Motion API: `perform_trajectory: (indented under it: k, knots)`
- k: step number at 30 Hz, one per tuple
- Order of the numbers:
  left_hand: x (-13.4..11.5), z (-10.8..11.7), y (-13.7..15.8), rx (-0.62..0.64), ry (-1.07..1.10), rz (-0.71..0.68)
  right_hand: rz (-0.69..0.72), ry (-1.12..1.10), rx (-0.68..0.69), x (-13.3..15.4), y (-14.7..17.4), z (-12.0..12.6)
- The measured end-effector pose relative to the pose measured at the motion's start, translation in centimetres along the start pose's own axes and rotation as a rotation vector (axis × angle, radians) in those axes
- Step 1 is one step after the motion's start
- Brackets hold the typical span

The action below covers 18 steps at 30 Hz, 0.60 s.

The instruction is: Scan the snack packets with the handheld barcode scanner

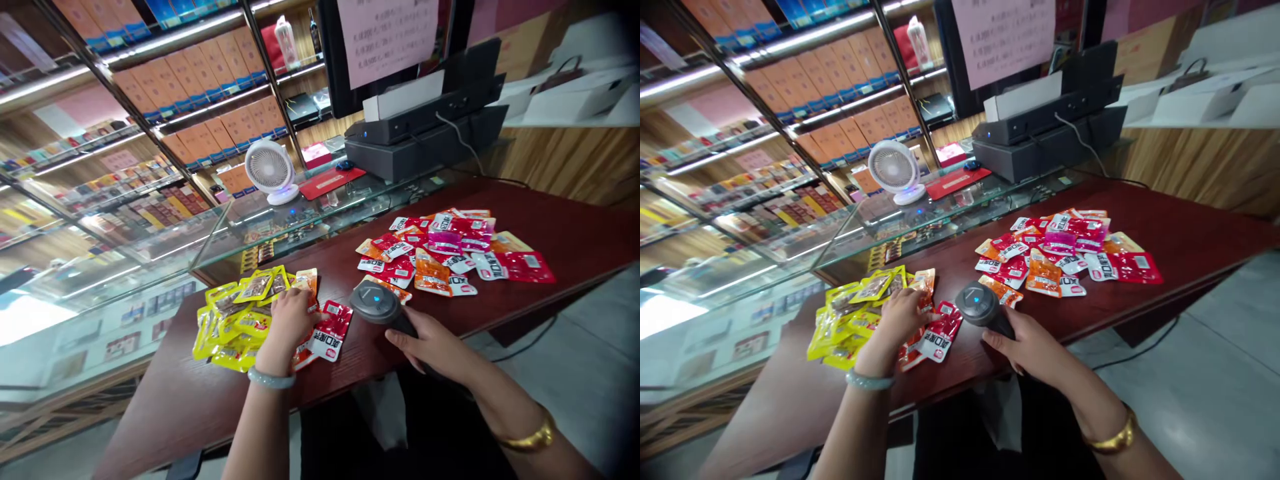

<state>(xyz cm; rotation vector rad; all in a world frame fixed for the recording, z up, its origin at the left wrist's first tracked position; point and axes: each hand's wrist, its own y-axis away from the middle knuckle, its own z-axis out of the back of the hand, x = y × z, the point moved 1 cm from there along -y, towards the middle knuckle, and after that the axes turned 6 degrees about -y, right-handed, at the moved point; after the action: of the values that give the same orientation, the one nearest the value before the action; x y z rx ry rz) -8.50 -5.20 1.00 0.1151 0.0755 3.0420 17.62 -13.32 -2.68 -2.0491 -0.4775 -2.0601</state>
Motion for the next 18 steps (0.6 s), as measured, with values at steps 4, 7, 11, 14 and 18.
perform_trajectory:
  k: [4,7,11,14,18]
  knots:
    - [0.0,-0.7,0.8,0.031,-0.014,-0.084,-0.011,0.021,0.021,-0.2,-0.3,-0.5]
    - [-1.1,-1.0,0.8,0.022,-0.030,-0.119,-0.021,0.046,0.022,-0.3,-0.2,-0.6]
    - [-2.1,-1.0,0.5,0.022,-0.029,-0.144,-0.029,0.045,0.015,-0.2,0.0,-0.5]
    - [-2.4,-0.9,0.4,0.043,-0.017,-0.114,-0.033,0.044,0.000,-0.2,0.1,-0.3]
    - [-2.8,-0.8,0.2,0.038,0.030,-0.066,-0.048,0.060,0.011,-0.2,0.2,-0.2]
